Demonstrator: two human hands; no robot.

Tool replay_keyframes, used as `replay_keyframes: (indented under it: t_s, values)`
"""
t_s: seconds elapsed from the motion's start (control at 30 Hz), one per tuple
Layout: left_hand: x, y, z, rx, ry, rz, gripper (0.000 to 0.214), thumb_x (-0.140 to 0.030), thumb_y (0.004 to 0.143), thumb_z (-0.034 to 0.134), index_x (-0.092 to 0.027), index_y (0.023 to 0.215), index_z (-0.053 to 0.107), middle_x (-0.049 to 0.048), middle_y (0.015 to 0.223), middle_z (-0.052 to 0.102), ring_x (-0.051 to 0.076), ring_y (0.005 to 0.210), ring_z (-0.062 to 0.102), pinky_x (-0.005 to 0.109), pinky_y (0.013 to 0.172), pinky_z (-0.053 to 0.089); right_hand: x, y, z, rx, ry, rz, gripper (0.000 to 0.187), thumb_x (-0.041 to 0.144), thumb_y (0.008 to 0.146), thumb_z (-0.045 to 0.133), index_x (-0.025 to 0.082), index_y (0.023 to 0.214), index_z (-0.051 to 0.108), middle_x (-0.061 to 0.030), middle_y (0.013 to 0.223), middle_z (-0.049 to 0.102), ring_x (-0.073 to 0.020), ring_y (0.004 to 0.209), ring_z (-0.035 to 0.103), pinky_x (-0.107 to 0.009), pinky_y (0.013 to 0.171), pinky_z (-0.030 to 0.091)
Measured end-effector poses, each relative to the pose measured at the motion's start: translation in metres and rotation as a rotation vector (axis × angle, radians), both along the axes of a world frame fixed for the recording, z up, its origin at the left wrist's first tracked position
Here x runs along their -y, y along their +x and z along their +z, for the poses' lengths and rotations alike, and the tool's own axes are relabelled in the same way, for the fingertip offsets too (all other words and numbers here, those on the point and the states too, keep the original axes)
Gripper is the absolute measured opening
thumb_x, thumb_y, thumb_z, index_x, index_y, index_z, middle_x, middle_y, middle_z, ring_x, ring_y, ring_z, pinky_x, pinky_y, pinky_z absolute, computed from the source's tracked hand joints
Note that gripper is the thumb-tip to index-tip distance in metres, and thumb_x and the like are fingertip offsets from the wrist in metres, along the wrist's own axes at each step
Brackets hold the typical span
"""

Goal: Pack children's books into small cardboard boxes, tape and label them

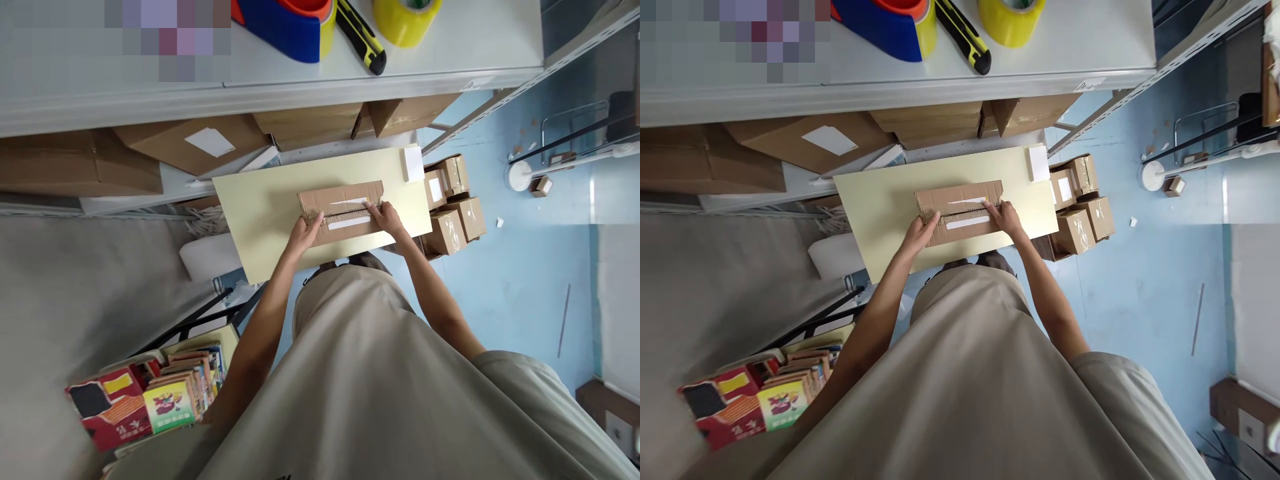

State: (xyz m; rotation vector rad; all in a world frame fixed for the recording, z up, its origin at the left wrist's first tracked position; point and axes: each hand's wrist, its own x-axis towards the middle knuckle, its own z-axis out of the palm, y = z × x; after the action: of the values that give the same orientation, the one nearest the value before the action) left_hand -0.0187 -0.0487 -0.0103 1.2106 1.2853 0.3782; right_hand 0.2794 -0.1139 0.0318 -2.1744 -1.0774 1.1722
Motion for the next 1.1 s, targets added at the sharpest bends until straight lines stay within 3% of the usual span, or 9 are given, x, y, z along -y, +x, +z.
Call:
replay_keyframes:
  t_s: [0.1,0.2,0.3,0.43,0.63,0.77,0.9,1.0,1.1]
  values:
    - [-0.005,-0.006,-0.011,0.208,-0.096,-0.026,0.088,-0.093,0.094,0.068,-0.018,0.141,0.077,0.0177,0.158,0.076,0.038,0.157,0.065,0.048,0.133,0.049,0.009,0.011,0.002,-0.152,0.021,-0.007,0.075,0.088,0.105,0.059,0.018,0.122,0.078,-0.0175,0.134,0.084,-0.0373,0.140,0.072,-0.044,0.122,0.059]
    - [-0.007,-0.014,-0.018,0.340,-0.165,-0.024,0.097,-0.097,0.085,0.076,-0.017,0.141,0.079,0.0187,0.157,0.077,0.038,0.158,0.065,0.049,0.136,0.047,0.018,0.022,0.002,-0.283,0.012,0.015,0.077,0.084,0.111,0.051,0.020,0.146,0.076,-0.0112,0.159,0.076,-0.0326,0.155,0.065,-0.043,0.136,0.050]
    - [-0.006,-0.017,-0.019,0.339,-0.191,0.018,0.100,-0.099,0.079,0.080,-0.020,0.139,0.081,0.0179,0.150,0.080,0.039,0.153,0.068,0.052,0.136,0.047,0.020,0.028,0.000,-0.456,-0.035,0.022,0.080,0.085,0.109,0.052,0.021,0.151,0.075,-0.0095,0.158,0.078,-0.0319,0.153,0.067,-0.047,0.138,0.050]
    - [-0.003,-0.022,-0.012,0.260,-0.139,0.047,0.102,-0.099,0.074,0.085,-0.018,0.136,0.080,0.0191,0.142,0.083,0.041,0.147,0.071,0.055,0.134,0.049,0.017,0.034,0.005,-0.593,-0.041,0.037,0.075,0.086,0.103,0.064,0.023,0.139,0.081,-0.0094,0.147,0.084,-0.0332,0.149,0.070,-0.050,0.137,0.051]
    - [0.012,-0.009,-0.008,0.114,-0.031,0.026,0.093,-0.074,0.064,0.103,-0.017,0.132,0.074,0.0198,0.139,0.082,0.037,0.131,0.076,0.053,0.117,0.063,0.017,0.086,0.029,-0.632,0.116,0.208,0.067,0.070,0.090,0.091,0.029,0.141,0.079,-0.0080,0.153,0.080,-0.0314,0.148,0.069,-0.049,0.132,0.053]
    - [0.023,0.042,-0.023,-0.097,0.063,0.118,0.083,-0.053,0.063,0.105,-0.015,0.128,0.071,0.0210,0.138,0.077,0.036,0.125,0.078,0.051,0.104,0.068,0.013,0.132,0.002,-0.528,0.109,0.232,0.072,0.062,0.080,0.098,0.026,0.139,0.079,-0.0105,0.149,0.082,-0.0335,0.149,0.069,-0.052,0.131,0.052]
    - [0.035,0.093,-0.039,-0.297,0.043,0.213,0.073,-0.030,0.068,0.098,-0.014,0.132,0.068,0.0245,0.145,0.075,0.037,0.129,0.077,0.050,0.106,0.068,0.018,0.161,-0.044,-0.316,0.047,0.265,0.079,0.046,0.087,0.089,0.024,0.160,0.069,-0.0113,0.151,0.082,-0.0381,0.141,0.074,-0.061,0.128,0.054]
    - [0.045,0.105,-0.040,-0.413,0.052,0.179,0.072,-0.023,0.074,0.092,-0.015,0.141,0.069,0.0236,0.142,0.079,0.040,0.136,0.076,0.051,0.112,0.065,0.025,0.178,-0.065,-0.181,-0.015,0.427,0.089,0.026,0.091,0.077,0.025,0.177,0.054,-0.0128,0.167,0.071,-0.0406,0.149,0.071,-0.063,0.128,0.055]
    - [0.048,0.092,-0.032,-0.485,0.082,0.190,0.094,-0.022,0.077,0.085,-0.016,0.166,0.058,0.0245,0.149,0.078,0.037,0.126,0.081,0.051,0.109,0.067,0.018,0.202,-0.072,-0.076,0.022,0.608,0.091,0.015,0.092,0.068,0.018,0.181,0.048,-0.0149,0.184,0.052,-0.0370,0.170,0.053,-0.060,0.140,0.045]
